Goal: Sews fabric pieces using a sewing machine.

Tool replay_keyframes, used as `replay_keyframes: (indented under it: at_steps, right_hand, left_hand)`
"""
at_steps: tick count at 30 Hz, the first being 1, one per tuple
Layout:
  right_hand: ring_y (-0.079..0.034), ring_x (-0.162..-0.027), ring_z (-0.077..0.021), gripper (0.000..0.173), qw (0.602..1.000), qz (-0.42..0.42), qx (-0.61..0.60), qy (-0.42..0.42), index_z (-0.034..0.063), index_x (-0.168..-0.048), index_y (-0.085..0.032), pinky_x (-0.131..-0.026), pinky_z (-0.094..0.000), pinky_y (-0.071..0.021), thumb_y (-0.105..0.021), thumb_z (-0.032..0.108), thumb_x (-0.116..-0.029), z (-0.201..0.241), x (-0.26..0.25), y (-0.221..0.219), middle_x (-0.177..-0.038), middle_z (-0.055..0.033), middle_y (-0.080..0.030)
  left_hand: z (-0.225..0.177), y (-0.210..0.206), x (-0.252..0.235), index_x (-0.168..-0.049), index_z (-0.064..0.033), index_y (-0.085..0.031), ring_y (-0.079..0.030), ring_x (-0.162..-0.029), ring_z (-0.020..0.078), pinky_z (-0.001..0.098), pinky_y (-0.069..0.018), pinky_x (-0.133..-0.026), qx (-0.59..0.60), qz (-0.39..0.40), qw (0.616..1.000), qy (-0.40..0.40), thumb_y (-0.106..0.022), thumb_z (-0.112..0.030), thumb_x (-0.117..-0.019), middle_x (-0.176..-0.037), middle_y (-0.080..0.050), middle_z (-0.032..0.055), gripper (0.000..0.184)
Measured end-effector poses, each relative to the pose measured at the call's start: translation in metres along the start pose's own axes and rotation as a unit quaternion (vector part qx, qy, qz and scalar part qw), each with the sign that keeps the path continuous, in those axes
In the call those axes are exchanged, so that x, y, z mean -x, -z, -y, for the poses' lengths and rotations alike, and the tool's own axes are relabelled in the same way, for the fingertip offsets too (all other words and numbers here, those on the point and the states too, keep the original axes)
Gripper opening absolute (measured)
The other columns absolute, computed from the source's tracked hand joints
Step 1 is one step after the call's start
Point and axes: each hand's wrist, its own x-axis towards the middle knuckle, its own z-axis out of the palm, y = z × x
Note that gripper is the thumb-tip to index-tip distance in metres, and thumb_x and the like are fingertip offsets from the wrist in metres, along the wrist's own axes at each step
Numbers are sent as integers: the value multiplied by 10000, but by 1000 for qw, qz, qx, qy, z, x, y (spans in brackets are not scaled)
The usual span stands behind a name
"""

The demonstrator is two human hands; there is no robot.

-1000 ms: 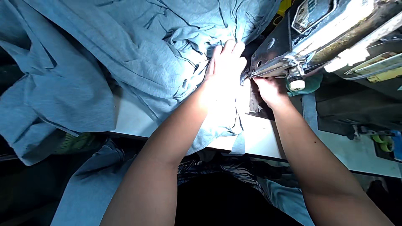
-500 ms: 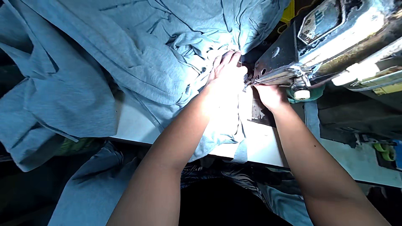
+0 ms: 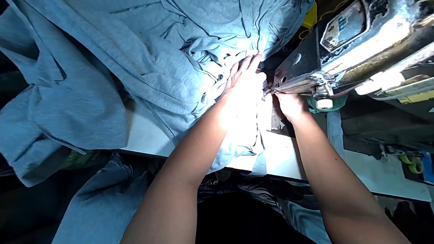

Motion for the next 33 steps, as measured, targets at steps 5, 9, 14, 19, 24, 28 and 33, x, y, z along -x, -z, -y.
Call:
replay_keyframes:
  at_steps: [5, 9, 14, 19, 24, 28, 33]
  right_hand:
    - [-636, -983, -361, 460, 999, -7, 2, -37, -6, -1202, -612, -853, -610, -488, -638, 402, -991, -31, 44, 20, -1043, -229, -658]
    - [-532, -657, -244, 374, 1000, 8, 3, -9, -32, -860, -582, -632, -472, -444, -574, 292, -1046, -63, 93, 39, -695, -120, -521]
    - [-693, -875, -200, 228, 968, -18, -77, 239, -11, -1046, -730, -819, -319, -578, -540, 94, -977, -60, 162, 30, -974, -146, -716]
    - [-720, -980, -348, 316, 957, -50, -56, 279, 15, -1102, -750, -844, -518, -589, -621, -38, -819, -61, 182, 6, -1100, -174, -736]
    - [-704, -909, -344, 396, 935, -9, -20, 354, 96, -1143, -762, -745, -503, -573, -690, -43, -780, -38, 193, -6, -1223, -137, -721]
    - [-701, -903, -329, 390, 938, -16, -17, 345, 100, -1147, -758, -739, -476, -574, -665, -29, -791, -32, 196, -7, -1203, -126, -724]
    - [-680, -1135, -303, 340, 913, -33, -18, 407, 99, -1119, -739, -896, -464, -570, -671, -9, -804, -27, 196, -13, -1198, -95, -728]
  left_hand:
    - [11, -11, -4, -1220, -38, -689, -345, -1505, 327, 504, -304, -1201, 71, -70, 995, 9, -546, -144, -1035, -1607, -409, 125, 256]
    - [26, -24, 11, -1257, -46, -665, -528, -1359, 346, 520, -368, -1161, 58, -129, 988, -68, -493, -238, -1007, -1389, -612, 172, 359]
    - [-52, 30, 141, -757, -41, -695, -597, -602, 116, 312, -502, -560, 206, -19, 967, -146, -556, -148, -966, -651, -615, 32, 273]
    - [-75, -8, 201, -1142, 59, -699, -682, -1032, 418, 598, -502, -932, 149, 457, 876, -34, -448, -236, -1091, -1042, -710, 268, 390]
    - [-60, -47, 220, -1295, 60, -630, -559, -1316, 392, 541, -409, -1123, 13, 365, 893, 263, -515, -238, -1064, -1359, -616, 256, 394]
    - [-77, -58, 238, -1193, 91, -662, -656, -1119, 378, 508, -500, -1006, 114, 328, 922, 172, -531, -129, -1045, -1165, -680, 274, 296]
    - [-53, -78, 256, -1147, -45, -691, -680, -947, 209, 443, -565, -882, 234, 298, 919, 106, -529, -185, -1039, -1007, -705, 110, 240]
